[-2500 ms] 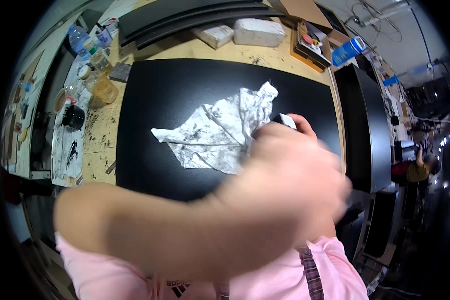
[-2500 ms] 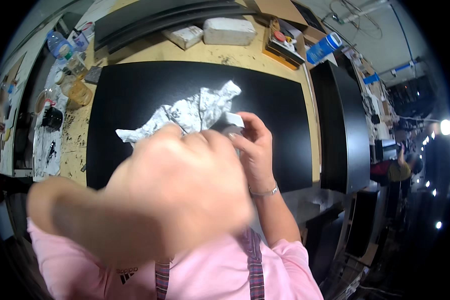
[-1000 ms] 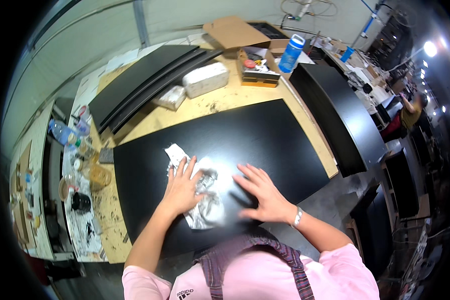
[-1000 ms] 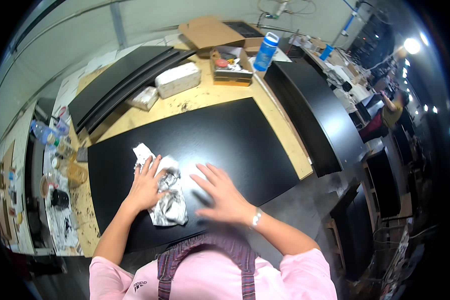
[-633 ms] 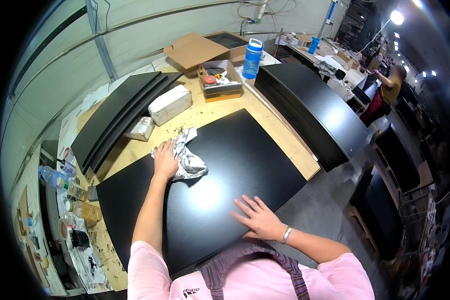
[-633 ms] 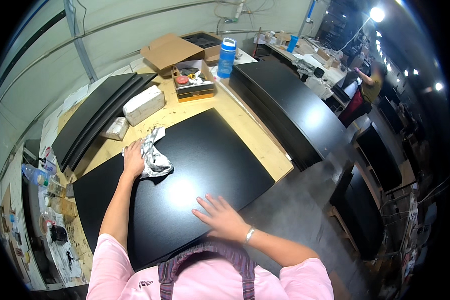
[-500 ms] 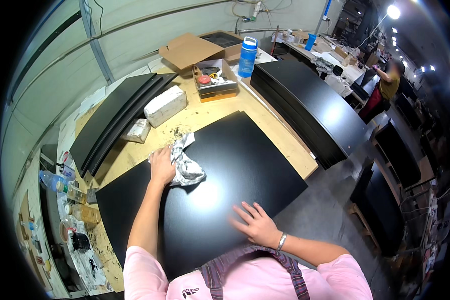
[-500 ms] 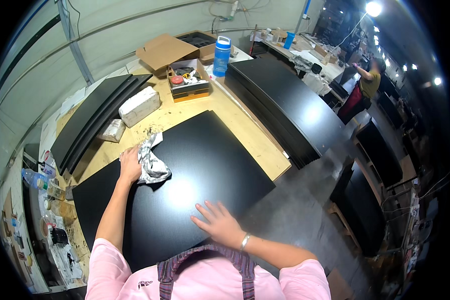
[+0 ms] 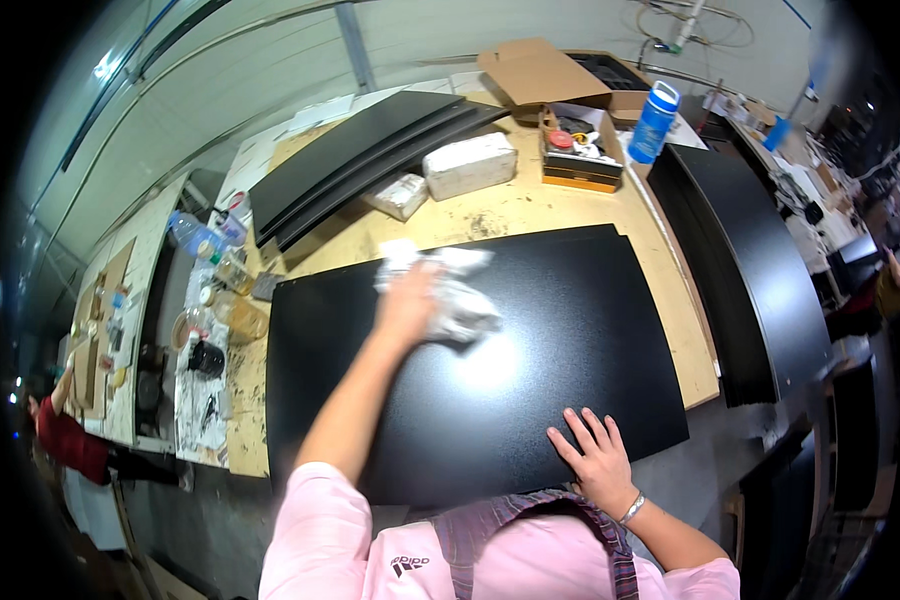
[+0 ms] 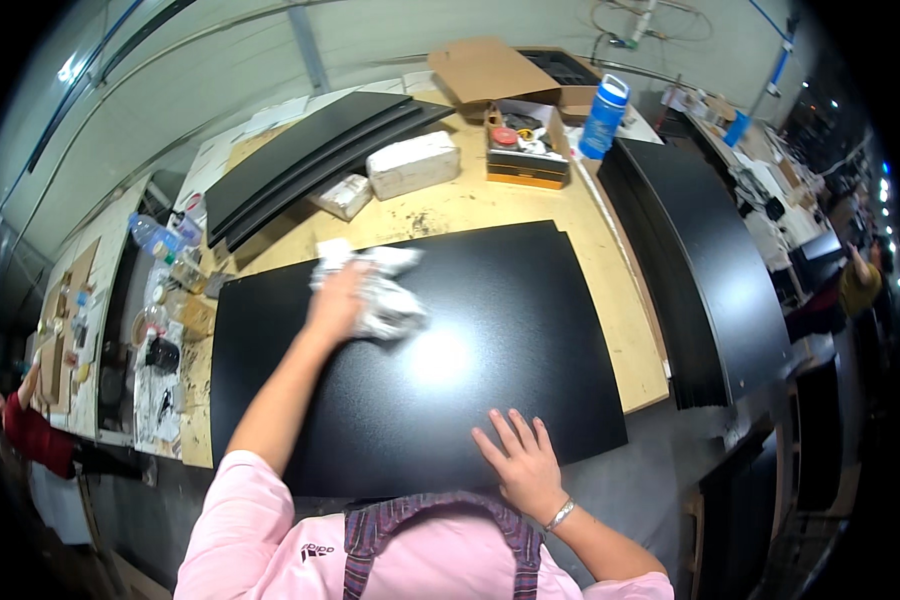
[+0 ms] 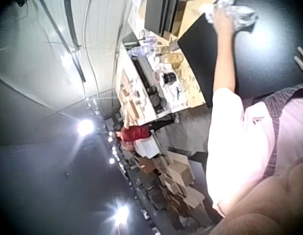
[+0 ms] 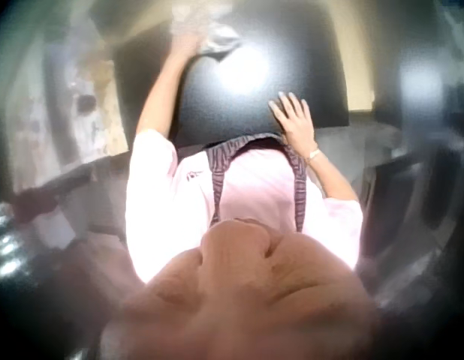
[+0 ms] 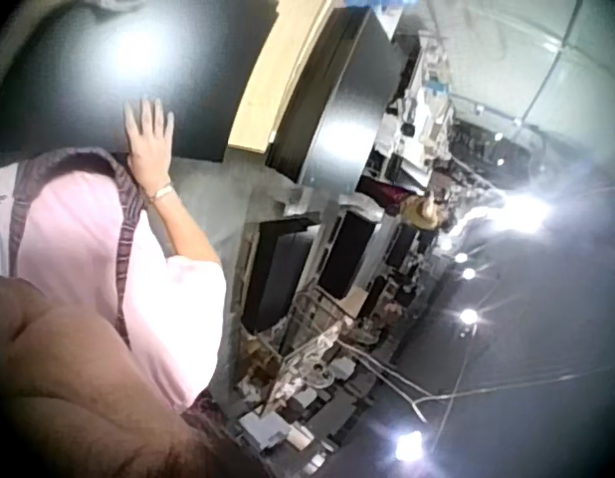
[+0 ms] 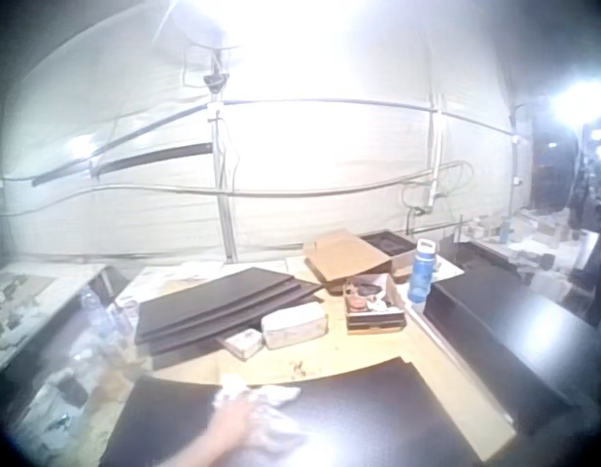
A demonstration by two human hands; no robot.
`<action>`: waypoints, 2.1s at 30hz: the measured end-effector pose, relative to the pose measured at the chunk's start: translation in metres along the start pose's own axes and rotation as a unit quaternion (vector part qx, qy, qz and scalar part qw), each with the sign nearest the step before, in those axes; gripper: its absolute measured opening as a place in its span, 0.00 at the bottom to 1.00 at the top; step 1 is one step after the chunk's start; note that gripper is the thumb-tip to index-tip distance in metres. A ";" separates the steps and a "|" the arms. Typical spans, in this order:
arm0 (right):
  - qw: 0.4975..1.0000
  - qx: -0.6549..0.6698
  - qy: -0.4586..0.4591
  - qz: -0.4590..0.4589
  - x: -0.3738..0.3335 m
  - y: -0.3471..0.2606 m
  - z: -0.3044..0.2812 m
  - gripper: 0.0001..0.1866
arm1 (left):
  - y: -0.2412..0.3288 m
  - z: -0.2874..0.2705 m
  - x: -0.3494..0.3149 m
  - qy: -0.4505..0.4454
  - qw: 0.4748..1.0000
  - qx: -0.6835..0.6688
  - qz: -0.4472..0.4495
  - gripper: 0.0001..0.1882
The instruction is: The person cleans a large black board on a workbench using a white cloth and a small rectangular block. They wipe the surface, apply a liquid from a bottle, and scrub the board. The person lifts and turns the board to clean different sides and edges.
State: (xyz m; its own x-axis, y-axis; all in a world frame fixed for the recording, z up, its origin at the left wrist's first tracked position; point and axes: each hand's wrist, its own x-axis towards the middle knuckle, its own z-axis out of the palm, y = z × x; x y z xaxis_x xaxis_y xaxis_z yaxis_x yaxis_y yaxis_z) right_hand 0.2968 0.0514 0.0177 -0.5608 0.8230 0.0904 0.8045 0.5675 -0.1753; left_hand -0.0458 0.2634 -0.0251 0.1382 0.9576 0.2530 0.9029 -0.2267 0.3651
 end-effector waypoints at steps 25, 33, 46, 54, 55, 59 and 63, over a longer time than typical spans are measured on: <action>0.941 -0.061 0.254 -0.216 0.069 -0.012 -0.194 0.12 | 0.012 -0.191 -0.329 0.343 0.831 -0.406 -0.166 0.15; 0.974 -0.018 0.225 -0.014 0.163 -0.063 -0.291 0.19 | 0.090 -0.084 -0.212 -0.062 0.507 -0.806 -0.300 0.11; 0.958 -0.080 0.174 0.212 0.178 0.037 -0.242 0.19 | 0.072 -0.041 -0.214 -0.150 0.680 -0.709 -0.111 0.18; 0.884 0.092 0.227 0.398 0.110 0.170 -0.197 0.25 | 0.134 -0.035 -0.166 -0.212 0.732 -0.627 -0.163 0.20; 0.886 0.085 0.236 0.391 0.096 0.188 -0.195 0.24 | 0.147 -0.031 -0.158 -0.217 0.707 -0.652 -0.167 0.20; 0.855 0.122 0.212 0.458 0.029 0.281 -0.194 0.22 | 0.234 -0.017 -0.110 -0.250 0.643 -0.686 -0.231 0.19; 0.813 0.133 0.236 0.516 -0.039 0.389 -0.197 0.24 | 0.301 0.039 -0.043 -0.300 0.619 -0.702 -0.184 0.18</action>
State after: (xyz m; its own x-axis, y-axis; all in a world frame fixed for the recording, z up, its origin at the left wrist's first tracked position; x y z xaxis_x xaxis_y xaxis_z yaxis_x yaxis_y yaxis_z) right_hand 0.6700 0.2455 0.1387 0.5735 0.8109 0.1164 0.6934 -0.4049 -0.5961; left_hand 0.2360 0.1608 0.0395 0.5343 0.7888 -0.3038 -0.2672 0.4986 0.8246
